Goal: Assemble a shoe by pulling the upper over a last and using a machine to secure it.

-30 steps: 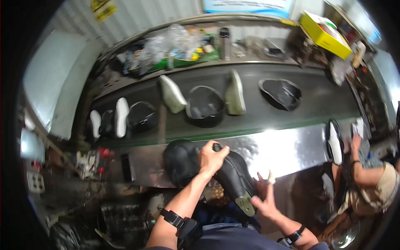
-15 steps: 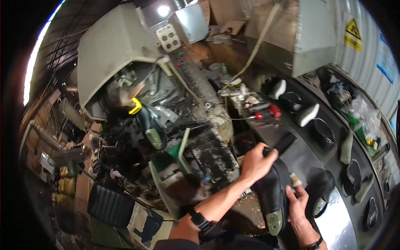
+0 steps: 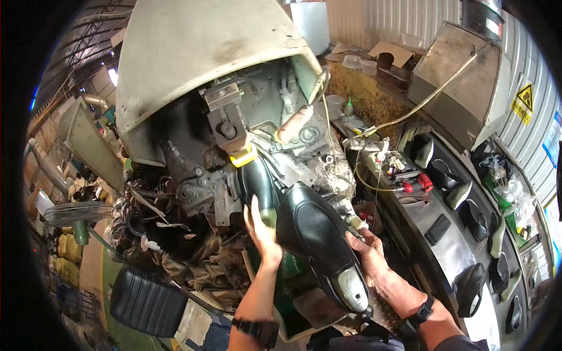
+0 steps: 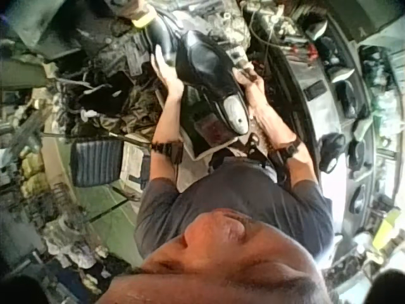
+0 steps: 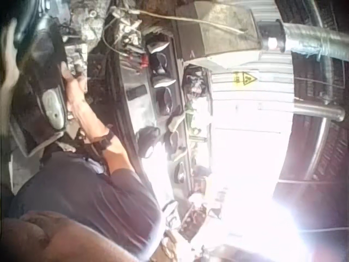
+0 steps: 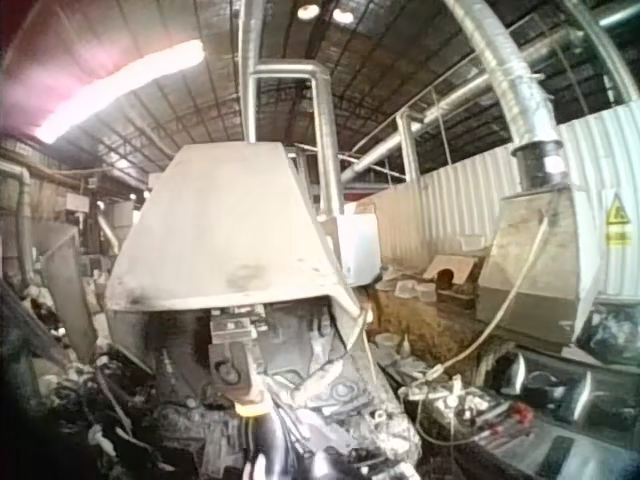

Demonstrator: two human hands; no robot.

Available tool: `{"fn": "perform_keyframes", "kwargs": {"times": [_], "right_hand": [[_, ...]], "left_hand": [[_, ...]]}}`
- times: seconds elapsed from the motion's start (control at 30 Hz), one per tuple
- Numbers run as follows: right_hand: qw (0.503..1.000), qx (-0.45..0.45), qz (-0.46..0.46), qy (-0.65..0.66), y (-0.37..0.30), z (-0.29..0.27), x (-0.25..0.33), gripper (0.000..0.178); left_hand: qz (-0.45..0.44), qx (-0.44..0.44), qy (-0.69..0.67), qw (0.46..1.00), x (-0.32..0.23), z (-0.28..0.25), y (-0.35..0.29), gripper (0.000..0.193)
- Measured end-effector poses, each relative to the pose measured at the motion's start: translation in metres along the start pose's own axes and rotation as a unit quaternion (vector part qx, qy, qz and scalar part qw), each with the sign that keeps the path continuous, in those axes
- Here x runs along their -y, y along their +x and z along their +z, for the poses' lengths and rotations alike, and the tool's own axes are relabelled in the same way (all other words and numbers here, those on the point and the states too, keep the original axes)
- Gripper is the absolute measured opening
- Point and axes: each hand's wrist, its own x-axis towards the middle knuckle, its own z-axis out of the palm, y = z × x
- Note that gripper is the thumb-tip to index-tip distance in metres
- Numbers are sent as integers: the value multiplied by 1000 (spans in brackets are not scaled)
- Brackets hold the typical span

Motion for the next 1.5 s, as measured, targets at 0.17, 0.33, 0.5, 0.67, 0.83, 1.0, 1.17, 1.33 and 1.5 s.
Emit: {"fn": "perform_keyframes", "kwargs": {"times": [0.17, 0.33, 0.5, 0.67, 0.83, 1.0, 1.17, 1.33, 1.5], "right_hand": [[999, -14, 45, -9, -1, 71, 9, 88], [988, 80, 92, 90, 47, 89, -36, 44], [990, 99, 78, 64, 77, 115, -63, 29], [997, 61, 45, 19, 111, 111, -86, 38], [997, 52, 53, 27, 116, 128, -90, 41], [992, 78, 87, 46, 112, 129, -80, 35], [993, 53, 101, 44, 114, 132, -77, 35], [994, 71, 75, 44, 123, 131, -92, 34], [989, 110, 56, 79, 132, 130, -103, 41]], "left_hand": [[4, 195, 175, 965, 26, -102, -50, 81], [-304, 83, -410, 856, -17, -84, -30, 47], [-386, -47, -362, 847, -30, -44, -9, 36], [-453, -77, -442, 771, -28, -29, 6, 34], [-456, -91, -428, 775, -9, -32, 17, 34], [-486, -102, -423, 758, -6, -31, 20, 36], [-480, -111, -423, 760, -2, -25, 22, 37], [-448, -114, -442, 769, 47, -31, 16, 35], [-406, -158, -359, 825, 65, -28, 14, 20]]}}
